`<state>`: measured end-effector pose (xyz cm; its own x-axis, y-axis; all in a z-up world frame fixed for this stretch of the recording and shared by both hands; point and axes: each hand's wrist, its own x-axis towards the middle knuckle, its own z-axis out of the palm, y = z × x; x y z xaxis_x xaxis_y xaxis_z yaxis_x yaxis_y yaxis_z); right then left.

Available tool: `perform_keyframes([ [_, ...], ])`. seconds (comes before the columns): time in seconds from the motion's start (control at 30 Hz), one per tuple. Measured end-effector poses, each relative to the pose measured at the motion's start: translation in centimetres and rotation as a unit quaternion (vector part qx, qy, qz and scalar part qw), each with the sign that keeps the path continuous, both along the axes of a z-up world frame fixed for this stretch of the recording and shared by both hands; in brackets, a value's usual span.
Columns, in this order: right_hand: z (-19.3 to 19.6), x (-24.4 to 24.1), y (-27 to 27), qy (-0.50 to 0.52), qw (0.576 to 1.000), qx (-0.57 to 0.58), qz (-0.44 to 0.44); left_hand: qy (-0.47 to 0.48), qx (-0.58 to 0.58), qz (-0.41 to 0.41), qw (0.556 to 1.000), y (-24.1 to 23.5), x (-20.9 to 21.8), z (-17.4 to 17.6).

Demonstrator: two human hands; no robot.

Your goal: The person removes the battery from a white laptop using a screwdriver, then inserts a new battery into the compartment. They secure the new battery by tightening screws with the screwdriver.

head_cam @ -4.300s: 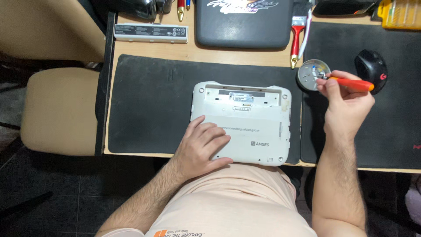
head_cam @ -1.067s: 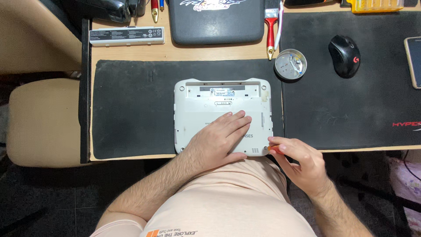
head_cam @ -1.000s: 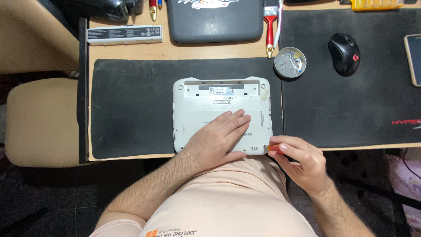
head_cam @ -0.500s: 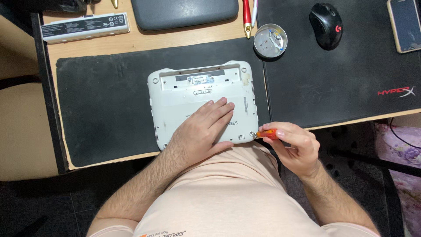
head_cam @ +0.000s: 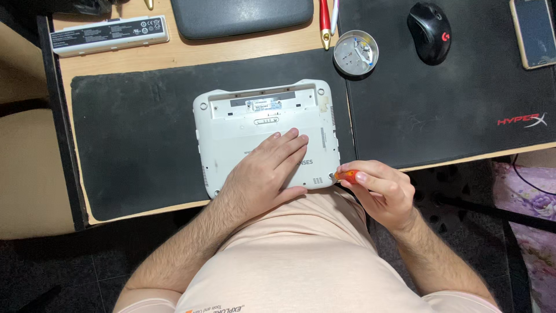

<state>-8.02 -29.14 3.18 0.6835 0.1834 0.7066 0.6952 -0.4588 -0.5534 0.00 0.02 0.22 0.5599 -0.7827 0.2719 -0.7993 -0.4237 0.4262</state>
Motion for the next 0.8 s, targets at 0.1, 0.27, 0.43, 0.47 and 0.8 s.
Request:
perform_keyframes([
  [0.1,-0.1,-0.1,-0.2,0.010,1.000,-0.004,0.004,0.002,0.000,-0.002,1.000,0.1,0.1,0.0],
  [0.27,0.1,-0.4,0.0,0.012,1.000,-0.004,0.008,0.003,-0.005,-0.001,1.000,0.0,0.0,0.1],
  [0.43,1.8,-0.4,-0.1,0.089,0.996,0.026,0.014,0.007,-0.019,0.012,1.000,-0.1,-0.1,0.4],
  [0.47,1.2,-0.5,-0.9,0.097,0.995,0.024,0.004,0.009,-0.028,0.010,1.000,0.0,-0.1,0.4],
  [0.8,2.8,-0.7,-0.9,0.260,0.958,0.117,0.030,0.007,-0.033,0.002,0.999,0.1,-0.1,-0.3],
])
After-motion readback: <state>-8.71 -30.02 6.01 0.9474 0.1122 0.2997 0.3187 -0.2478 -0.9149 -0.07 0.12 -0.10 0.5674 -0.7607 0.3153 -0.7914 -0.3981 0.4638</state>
